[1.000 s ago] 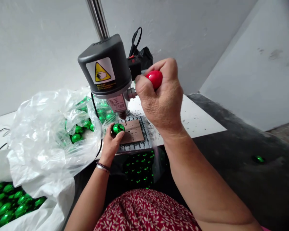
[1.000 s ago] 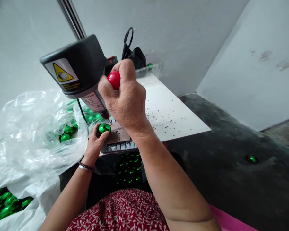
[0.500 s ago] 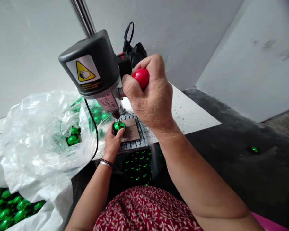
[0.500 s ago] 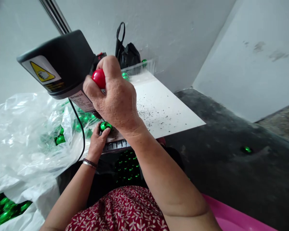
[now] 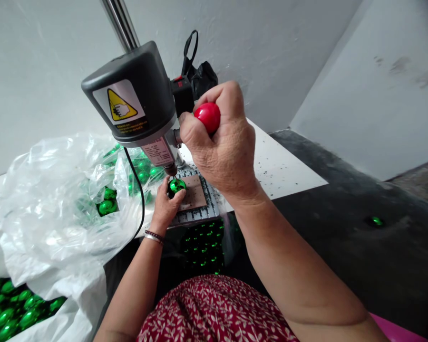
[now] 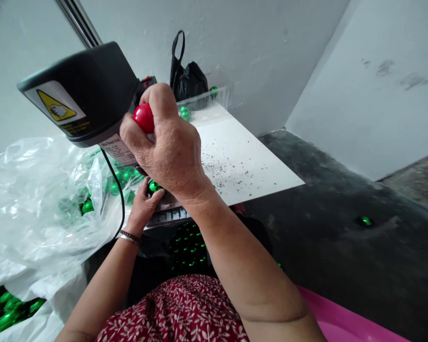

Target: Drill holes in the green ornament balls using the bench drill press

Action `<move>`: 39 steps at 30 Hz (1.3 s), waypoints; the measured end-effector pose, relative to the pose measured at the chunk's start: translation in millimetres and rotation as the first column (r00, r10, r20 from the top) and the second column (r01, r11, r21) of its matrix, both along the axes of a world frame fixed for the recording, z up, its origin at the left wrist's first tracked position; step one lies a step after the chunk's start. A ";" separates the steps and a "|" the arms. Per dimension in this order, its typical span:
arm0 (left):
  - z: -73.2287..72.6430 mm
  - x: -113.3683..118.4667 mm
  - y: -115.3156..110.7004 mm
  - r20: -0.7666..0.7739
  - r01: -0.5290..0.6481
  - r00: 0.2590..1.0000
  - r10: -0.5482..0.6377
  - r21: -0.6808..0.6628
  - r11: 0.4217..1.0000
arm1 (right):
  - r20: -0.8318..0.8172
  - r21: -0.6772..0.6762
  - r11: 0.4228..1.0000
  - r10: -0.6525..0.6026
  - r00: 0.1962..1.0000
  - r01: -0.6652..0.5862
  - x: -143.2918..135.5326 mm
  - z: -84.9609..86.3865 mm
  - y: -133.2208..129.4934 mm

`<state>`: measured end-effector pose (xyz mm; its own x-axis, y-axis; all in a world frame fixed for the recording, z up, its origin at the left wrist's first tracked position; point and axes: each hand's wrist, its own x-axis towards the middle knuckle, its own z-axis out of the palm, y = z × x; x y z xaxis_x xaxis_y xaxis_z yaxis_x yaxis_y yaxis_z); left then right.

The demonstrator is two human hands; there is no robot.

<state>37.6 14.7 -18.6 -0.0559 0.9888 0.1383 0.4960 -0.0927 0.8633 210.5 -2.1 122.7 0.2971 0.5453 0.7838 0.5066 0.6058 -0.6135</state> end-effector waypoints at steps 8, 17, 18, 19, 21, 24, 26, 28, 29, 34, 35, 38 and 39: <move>3.0 -10.8 1.3 -0.042 0.038 0.998 -0.039 -0.032 0.999 | -0.018 -0.047 0.999 -0.022 1.000 0.022 -1.3 6.0 -4.1; -3.4 0.7 0.7 -0.103 0.085 0.992 -0.079 0.059 0.995 | 0.013 -0.010 1.000 -0.012 1.000 0.012 1.2 1.3 -3.6; -3.3 1.8 0.1 -0.109 0.101 0.990 -0.094 0.066 0.993 | 0.011 -0.013 1.000 -0.011 1.000 0.011 1.4 1.6 -3.9; -3.0 2.7 -0.6 -0.110 0.111 0.989 -0.103 0.070 0.991 | 0.009 -0.014 1.000 -0.010 1.000 0.011 1.6 1.9 -4.2; -2.2 4.1 -2.1 -0.105 0.115 0.989 -0.109 0.060 0.991 | 0.007 -0.006 1.000 -0.014 1.000 0.014 1.9 1.9 -5.1; -2.7 5.3 -4.1 -0.081 0.105 0.991 -0.102 0.035 0.994 | 0.003 0.015 1.000 -0.018 1.000 0.017 2.4 -0.2 -6.2; -5.0 5.7 -4.9 -0.046 0.091 0.995 -0.089 0.033 0.995 | 0.005 0.018 1.000 -0.020 1.000 0.020 2.9 -2.4 -6.8; -8.2 6.1 -5.6 -0.012 0.072 0.997 -0.072 0.032 0.997 | 0.021 0.013 0.999 -0.037 0.999 0.037 3.9 -4.1 -7.3; -9.8 6.3 -5.9 -0.005 0.059 0.998 -0.059 0.030 0.998 | 0.038 0.009 0.999 -0.054 0.998 0.053 4.6 -4.6 -7.6; -12.5 7.3 -7.6 -0.073 0.053 0.996 -0.051 0.025 0.998 | 0.118 0.016 0.987 -0.159 0.980 0.158 8.9 -2.8 -9.9; -11.9 7.4 -8.0 -0.092 0.060 0.994 -0.057 0.025 0.998 | 0.128 0.015 0.985 -0.172 0.977 0.171 9.4 -2.3 -10.6; -8.9 7.7 -8.8 -0.123 0.067 0.990 -0.064 0.025 0.997 | 0.159 0.013 0.982 -0.190 0.969 0.190 9.4 -3.8 -12.9; -7.8 7.9 -8.9 -0.128 0.075 0.989 -0.071 0.027 0.997 | 0.162 0.009 0.980 -0.196 0.967 0.198 8.8 -5.5 -13.8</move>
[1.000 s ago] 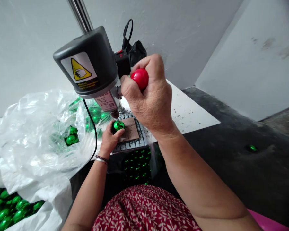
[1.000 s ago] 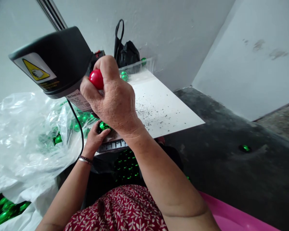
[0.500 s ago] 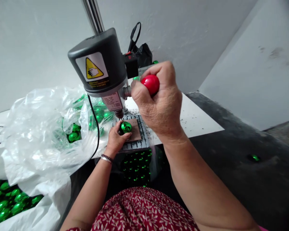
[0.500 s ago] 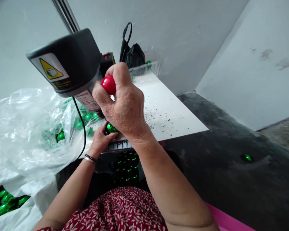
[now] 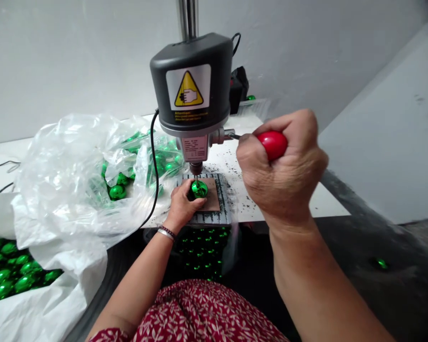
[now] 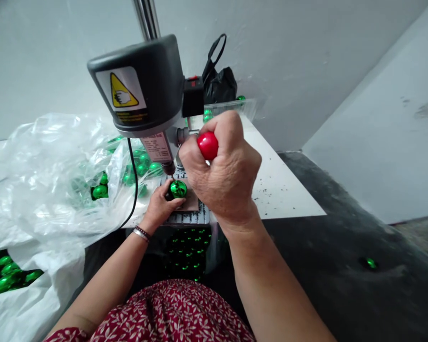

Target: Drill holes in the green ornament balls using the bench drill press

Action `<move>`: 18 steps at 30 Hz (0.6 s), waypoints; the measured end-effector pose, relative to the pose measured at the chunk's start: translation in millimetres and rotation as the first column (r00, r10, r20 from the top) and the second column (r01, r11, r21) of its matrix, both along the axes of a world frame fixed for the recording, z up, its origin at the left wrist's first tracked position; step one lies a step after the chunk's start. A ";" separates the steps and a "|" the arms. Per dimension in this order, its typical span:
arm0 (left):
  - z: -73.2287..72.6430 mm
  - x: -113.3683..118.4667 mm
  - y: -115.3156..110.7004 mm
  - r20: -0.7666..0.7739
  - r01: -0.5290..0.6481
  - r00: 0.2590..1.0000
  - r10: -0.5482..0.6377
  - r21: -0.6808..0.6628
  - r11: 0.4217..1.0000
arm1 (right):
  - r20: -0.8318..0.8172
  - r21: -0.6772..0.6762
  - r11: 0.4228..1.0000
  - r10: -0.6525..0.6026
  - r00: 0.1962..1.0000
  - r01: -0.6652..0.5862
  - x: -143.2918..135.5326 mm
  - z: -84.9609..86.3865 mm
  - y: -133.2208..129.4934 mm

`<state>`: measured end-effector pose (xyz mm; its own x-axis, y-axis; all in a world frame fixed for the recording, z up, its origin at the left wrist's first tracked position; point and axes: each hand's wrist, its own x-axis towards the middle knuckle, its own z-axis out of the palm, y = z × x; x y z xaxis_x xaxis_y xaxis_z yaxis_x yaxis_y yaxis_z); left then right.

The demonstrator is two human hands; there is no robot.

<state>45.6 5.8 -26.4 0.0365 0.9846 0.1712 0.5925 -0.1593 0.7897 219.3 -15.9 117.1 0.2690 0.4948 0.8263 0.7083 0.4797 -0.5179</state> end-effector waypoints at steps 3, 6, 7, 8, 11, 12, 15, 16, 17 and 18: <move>3.0 0.9 -0.5 -0.017 0.031 0.999 -0.031 0.010 0.999 | -0.026 -0.018 0.999 -0.031 0.999 0.030 -3.3 -8.8 -2.8; 4.5 1.7 -1.1 -0.036 0.022 0.999 -0.021 0.010 1.000 | -0.059 0.008 0.998 -0.057 0.997 0.057 -6.8 -20.2 -4.8; 4.6 1.9 -1.3 -0.042 0.019 0.999 -0.018 0.008 1.000 | -0.062 0.028 0.997 -0.068 0.996 0.070 -7.8 -23.7 -5.0; 4.5 1.9 -1.4 -0.048 0.017 0.999 -0.016 0.007 1.000 | -0.064 0.055 0.995 -0.081 0.995 0.084 -8.8 -26.9 -5.0; 3.2 1.6 -1.3 -0.057 0.018 0.998 -0.017 0.012 1.000 | -0.084 0.113 0.987 -0.109 0.990 0.118 -11.2 -35.1 -3.9; 2.7 1.5 -1.3 -0.059 0.017 0.998 -0.017 0.012 1.000 | -0.096 0.119 0.985 -0.111 0.989 0.122 -12.0 -38.0 -3.5; 1.0 1.1 -1.0 -0.060 0.014 0.998 -0.013 0.004 1.000 | -0.114 0.122 0.985 -0.105 0.988 0.119 -14.5 -49.7 -4.0; 0.6 0.9 -0.9 -0.059 0.015 0.998 -0.015 0.001 1.000 | -0.112 0.126 0.985 -0.100 0.989 0.114 -15.2 -54.2 -4.7; 0.2 0.7 -0.7 -0.058 0.018 0.998 -0.018 -0.001 1.000 | -0.108 0.129 0.986 -0.095 0.990 0.109 -15.9 -58.4 -5.6; -0.1 0.5 -0.6 -0.054 0.022 0.998 -0.022 -0.002 1.000 | -0.105 0.130 0.986 -0.093 0.990 0.107 -16.3 -61.5 -6.3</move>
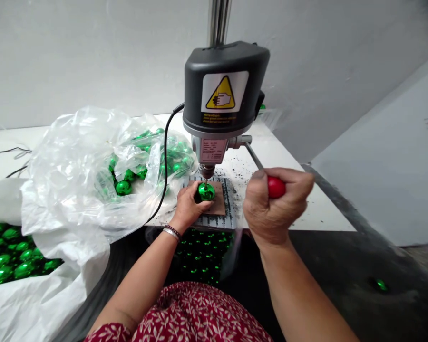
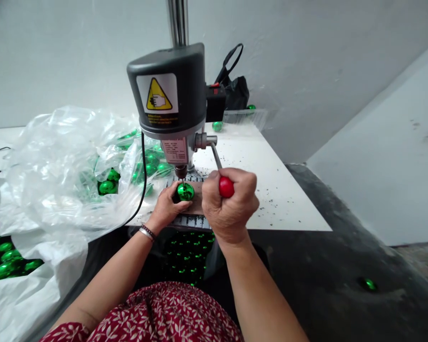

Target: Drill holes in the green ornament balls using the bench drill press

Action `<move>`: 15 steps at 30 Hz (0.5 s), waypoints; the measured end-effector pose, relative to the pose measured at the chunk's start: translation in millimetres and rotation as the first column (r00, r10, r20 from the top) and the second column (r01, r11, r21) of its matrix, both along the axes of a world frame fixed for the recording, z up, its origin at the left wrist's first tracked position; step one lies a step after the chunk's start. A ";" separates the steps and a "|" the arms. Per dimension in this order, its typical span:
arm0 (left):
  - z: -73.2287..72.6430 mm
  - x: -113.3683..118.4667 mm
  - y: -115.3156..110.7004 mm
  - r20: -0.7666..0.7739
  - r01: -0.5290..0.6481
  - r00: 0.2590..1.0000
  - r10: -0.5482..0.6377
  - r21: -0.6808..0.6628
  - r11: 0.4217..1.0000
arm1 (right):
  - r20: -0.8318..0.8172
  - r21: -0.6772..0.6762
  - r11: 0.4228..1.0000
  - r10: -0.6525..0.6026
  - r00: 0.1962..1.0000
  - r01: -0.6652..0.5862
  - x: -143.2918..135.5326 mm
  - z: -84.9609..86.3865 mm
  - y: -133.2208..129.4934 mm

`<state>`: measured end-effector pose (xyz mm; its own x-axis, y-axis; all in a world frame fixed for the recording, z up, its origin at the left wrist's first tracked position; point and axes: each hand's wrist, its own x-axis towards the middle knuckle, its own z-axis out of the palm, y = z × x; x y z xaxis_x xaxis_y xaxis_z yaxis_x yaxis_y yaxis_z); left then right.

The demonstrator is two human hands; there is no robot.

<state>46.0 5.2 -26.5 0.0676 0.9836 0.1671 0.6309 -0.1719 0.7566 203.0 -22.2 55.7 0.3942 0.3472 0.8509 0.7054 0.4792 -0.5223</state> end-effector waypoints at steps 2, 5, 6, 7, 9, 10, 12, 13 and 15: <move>-0.2 -0.5 0.3 0.009 0.009 1.000 -0.009 0.001 1.000 | 0.001 -0.007 1.000 0.000 1.000 0.000 -0.1 0.5 -0.4; 0.1 -0.6 0.1 0.028 0.017 0.999 -0.018 0.011 1.000 | 0.006 -0.013 1.000 0.009 1.000 -0.009 1.8 24.2 4.7; 0.1 -0.4 -0.3 0.038 0.016 0.999 -0.017 0.013 1.000 | 0.010 -0.025 1.000 0.018 1.000 -0.018 2.8 37.2 8.1; 0.1 -0.1 -1.0 0.051 0.011 0.999 -0.012 0.015 1.000 | 0.008 -0.059 0.998 0.035 0.999 -0.034 3.9 51.4 12.0; -0.7 0.4 -3.7 0.087 -0.004 0.996 0.003 0.013 1.000 | -0.009 -0.171 0.983 0.063 0.998 -0.064 5.7 78.6 20.1; -1.3 0.2 -5.8 0.104 -0.014 0.994 0.012 0.014 1.000 | -0.022 -0.237 0.968 0.079 0.997 -0.082 6.5 89.5 23.6; -2.6 -1.9 -12.3 0.129 -0.035 0.991 0.031 0.029 0.999 | -0.040 -0.324 0.941 0.091 0.995 -0.099 7.8 103.1 28.5; -2.9 -3.9 -16.7 0.134 -0.043 0.990 0.036 0.044 0.998 | -0.046 -0.350 0.931 0.093 0.995 -0.103 8.5 105.9 30.0; -2.0 -10.0 -27.6 0.134 -0.030 0.991 0.019 0.080 0.996 | -0.039 -0.371 0.923 0.098 0.994 -0.105 9.9 105.9 31.6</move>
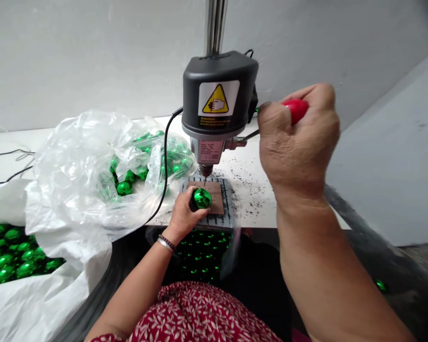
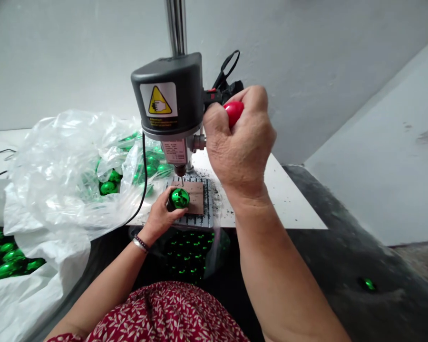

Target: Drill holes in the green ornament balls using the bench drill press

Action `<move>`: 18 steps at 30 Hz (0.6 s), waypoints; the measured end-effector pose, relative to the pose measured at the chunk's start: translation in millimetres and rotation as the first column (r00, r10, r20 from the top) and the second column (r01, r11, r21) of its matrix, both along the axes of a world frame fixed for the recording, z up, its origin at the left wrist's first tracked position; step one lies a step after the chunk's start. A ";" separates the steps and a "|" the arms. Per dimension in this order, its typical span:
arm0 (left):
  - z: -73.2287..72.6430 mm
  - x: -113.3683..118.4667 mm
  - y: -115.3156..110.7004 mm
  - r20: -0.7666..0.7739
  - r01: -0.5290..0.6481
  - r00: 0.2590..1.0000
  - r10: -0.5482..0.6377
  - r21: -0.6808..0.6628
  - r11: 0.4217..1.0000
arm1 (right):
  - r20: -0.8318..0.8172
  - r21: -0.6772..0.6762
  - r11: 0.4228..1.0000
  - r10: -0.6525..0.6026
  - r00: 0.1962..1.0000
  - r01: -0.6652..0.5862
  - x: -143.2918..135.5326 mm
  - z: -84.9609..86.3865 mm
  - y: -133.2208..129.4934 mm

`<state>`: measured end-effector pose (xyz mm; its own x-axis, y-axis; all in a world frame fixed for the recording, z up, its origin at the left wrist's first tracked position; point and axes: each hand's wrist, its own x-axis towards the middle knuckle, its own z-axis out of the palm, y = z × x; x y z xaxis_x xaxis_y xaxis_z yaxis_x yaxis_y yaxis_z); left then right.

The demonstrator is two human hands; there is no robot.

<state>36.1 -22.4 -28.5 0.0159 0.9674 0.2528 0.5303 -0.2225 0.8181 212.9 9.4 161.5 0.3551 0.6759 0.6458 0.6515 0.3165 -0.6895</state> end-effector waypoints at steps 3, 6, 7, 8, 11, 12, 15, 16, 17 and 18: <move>6.4 -11.2 -19.2 -0.029 0.094 0.995 -0.093 0.026 0.995 | 0.030 0.030 0.999 0.010 0.999 -0.011 1.5 -2.3 2.2; 15.7 -19.7 -37.2 -0.070 0.213 0.974 -0.213 -0.009 0.977 | 0.003 0.009 1.000 -0.030 1.000 0.030 -0.2 4.6 6.3; 18.5 -21.4 -42.3 -0.077 0.243 0.967 -0.244 -0.027 0.970 | -0.014 -0.022 0.998 -0.052 0.999 0.052 -1.5 8.8 8.0; 20.9 -22.6 -46.8 -0.080 0.265 0.960 -0.268 -0.043 0.963 | -0.029 -0.049 0.996 -0.074 0.997 0.072 -2.8 13.4 9.8; 25.7 -24.4 -57.7 -0.070 0.288 0.953 -0.294 -0.081 0.954 | -0.062 -0.101 0.991 -0.097 0.993 0.091 -5.5 25.9 17.0; 26.8 -24.9 -60.6 -0.066 0.291 0.952 -0.298 -0.097 0.952 | -0.063 -0.123 0.988 -0.100 0.993 0.092 -5.7 29.1 20.3; 28.8 -27.1 -67.9 -0.056 0.288 0.953 -0.298 -0.140 0.947 | -0.026 -0.211 0.972 -0.113 0.993 0.105 -5.0 35.2 33.0; 28.8 -28.1 -70.1 -0.054 0.289 0.952 -0.300 -0.149 0.946 | -0.012 -0.230 0.966 -0.121 0.993 0.115 -4.6 36.4 37.6; 28.3 -29.2 -72.1 -0.056 0.291 0.951 -0.303 -0.157 0.944 | -0.002 -0.237 0.963 -0.130 0.992 0.125 -4.1 37.2 41.8; 27.3 -30.2 -74.1 -0.062 0.299 0.948 -0.313 -0.166 0.940 | -0.005 -0.228 0.966 -0.130 0.991 0.126 -3.4 37.7 45.0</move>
<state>5.9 -96.5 -1.1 0.3327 0.9390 0.0870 0.5264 -0.2614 0.8090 209.5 54.4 199.2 0.4593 0.7518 0.4731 0.6619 0.0655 -0.7467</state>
